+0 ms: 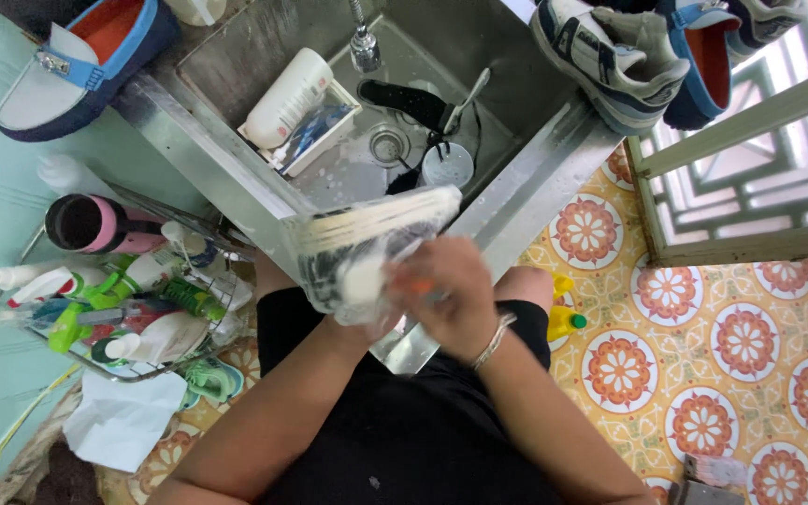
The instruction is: Scrubbing and rinsing multiple shoes in a sink using a brush and soap.
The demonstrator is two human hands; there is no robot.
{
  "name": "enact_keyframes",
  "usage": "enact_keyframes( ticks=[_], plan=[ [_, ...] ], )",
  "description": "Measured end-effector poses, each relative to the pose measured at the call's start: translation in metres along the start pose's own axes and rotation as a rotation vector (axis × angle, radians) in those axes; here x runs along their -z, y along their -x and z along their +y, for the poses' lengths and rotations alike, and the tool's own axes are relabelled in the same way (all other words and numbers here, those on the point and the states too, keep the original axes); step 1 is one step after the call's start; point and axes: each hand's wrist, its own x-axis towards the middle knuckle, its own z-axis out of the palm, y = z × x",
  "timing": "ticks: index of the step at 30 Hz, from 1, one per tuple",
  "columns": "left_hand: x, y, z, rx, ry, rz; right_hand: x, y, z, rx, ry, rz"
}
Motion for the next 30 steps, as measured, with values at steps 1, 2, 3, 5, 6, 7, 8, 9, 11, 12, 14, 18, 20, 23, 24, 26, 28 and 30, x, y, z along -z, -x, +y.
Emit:
enact_keyframes(
  ticks=[1, 2, 3, 5, 6, 7, 8, 9, 11, 12, 14, 18, 20, 23, 24, 26, 28, 30],
  plan=[
    [0.000, -0.002, 0.003, 0.009, 0.007, -0.011, 0.001, -0.003, 0.002, 0.006, 0.000, 0.006],
    [-0.001, -0.003, 0.006, 0.018, 0.014, -0.023, 0.002, -0.006, 0.004, -0.001, -0.063, -0.077],
    [-0.001, 0.000, 0.005, 0.023, 0.028, -0.025, 0.004, -0.005, 0.004, -0.017, -0.130, -0.166],
    [0.000, 0.006, 0.005, 0.035, 0.056, -0.030, 0.003, 0.004, 0.022, -0.132, -0.068, -0.073],
    [0.001, 0.010, 0.004, 0.041, 0.071, -0.033, 0.003, 0.009, 0.031, -0.246, -0.003, 0.021],
    [0.003, 0.009, 0.002, 0.048, 0.086, -0.041, 0.000, 0.006, 0.019, -0.245, -0.001, 0.020],
    [0.005, 0.009, 0.000, 0.055, 0.102, -0.049, -0.002, 0.003, 0.008, -0.175, -0.003, 0.022],
    [0.006, 0.009, -0.002, 0.064, 0.120, -0.054, -0.005, 0.000, -0.004, -0.109, -0.005, 0.025],
    [0.009, 0.013, -0.009, 0.080, 0.153, -0.065, 0.000, -0.005, -0.010, -0.057, -0.032, -0.085],
    [0.008, 0.012, -0.007, 0.087, 0.168, -0.071, 0.002, -0.008, -0.013, -0.002, -0.062, -0.193],
    [0.008, 0.011, -0.014, 0.052, 0.145, -0.098, 0.006, 0.005, 0.016, -0.014, -0.063, -0.103],
    [0.006, -0.005, -0.021, -0.083, 0.052, -0.216, 0.006, -0.003, 0.003, -0.069, 0.076, 0.038],
    [0.005, -0.008, -0.030, -0.144, 0.013, -0.270, 0.006, -0.004, -0.010, -0.014, 0.008, -0.086],
    [0.001, -0.020, -0.032, -0.226, -0.064, -0.362, 0.011, -0.001, 0.006, 0.045, -0.106, -0.166],
    [0.000, -0.021, -0.036, -0.256, -0.083, -0.389, 0.015, 0.004, 0.016, 0.035, -0.150, -0.139],
    [-0.001, -0.028, -0.043, -0.321, -0.129, -0.444, 0.013, 0.002, 0.014, -0.061, -0.021, -0.070],
    [-0.002, -0.036, -0.051, -0.386, -0.172, -0.503, 0.011, -0.001, 0.007, -0.156, 0.114, -0.004],
    [-0.005, -0.046, -0.059, -0.450, -0.216, -0.552, 0.002, 0.000, -0.011, 0.063, -0.074, -0.080]
  ],
)
